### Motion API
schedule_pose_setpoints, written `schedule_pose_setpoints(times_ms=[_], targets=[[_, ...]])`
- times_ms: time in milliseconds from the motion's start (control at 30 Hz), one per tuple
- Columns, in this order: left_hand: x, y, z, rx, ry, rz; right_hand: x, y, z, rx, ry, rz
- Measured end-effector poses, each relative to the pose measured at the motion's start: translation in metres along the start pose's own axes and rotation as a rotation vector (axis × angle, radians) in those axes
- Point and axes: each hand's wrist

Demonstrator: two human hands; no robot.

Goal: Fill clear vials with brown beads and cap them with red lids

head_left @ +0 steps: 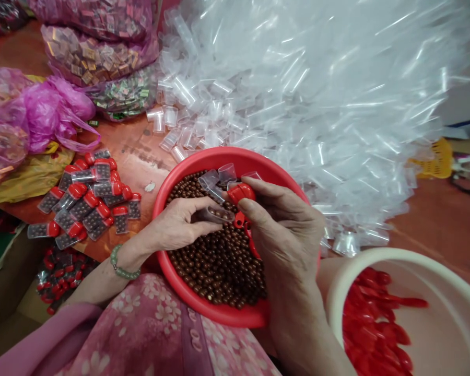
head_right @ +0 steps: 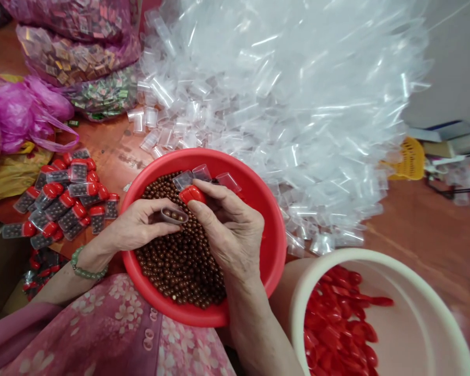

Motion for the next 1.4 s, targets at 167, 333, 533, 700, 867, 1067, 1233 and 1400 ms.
schedule_pose_setpoints(times_ms=[167,333,533,700,867,1067,1233,1400], targets=[[0.000,0.000,0.000,-0.025,0.002,0.010,0.000,0.001,-0.001,-0.012,0.003,0.001],[0.001,-0.001,0.002,-0.016,0.051,0.000,0.000,0.004,-0.001,-0.073,0.018,0.009],[0.001,-0.002,0.004,-0.008,0.126,0.050,0.003,0.006,0.000,-0.194,0.146,0.046],[-0.001,-0.002,0.002,-0.071,0.099,0.078,0.009,0.006,0.000,-0.189,0.197,0.060],[0.000,-0.001,0.001,-0.150,0.102,0.090,0.013,0.004,-0.002,-0.209,0.224,0.039],[0.001,0.000,0.004,-0.139,0.039,0.072,0.007,0.005,-0.003,-0.184,0.281,0.060],[0.000,0.003,0.004,-0.099,-0.103,0.077,0.000,0.002,0.002,-0.173,0.340,0.190],[0.000,0.004,0.001,-0.048,-0.230,0.053,-0.002,0.002,0.004,-0.162,0.360,0.229]])
Point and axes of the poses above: each hand's wrist, its own y-axis away from the middle knuckle, its own x-axis out of the palm, z = x × y, and after that the axes turned 7 degrees about -z, right-handed
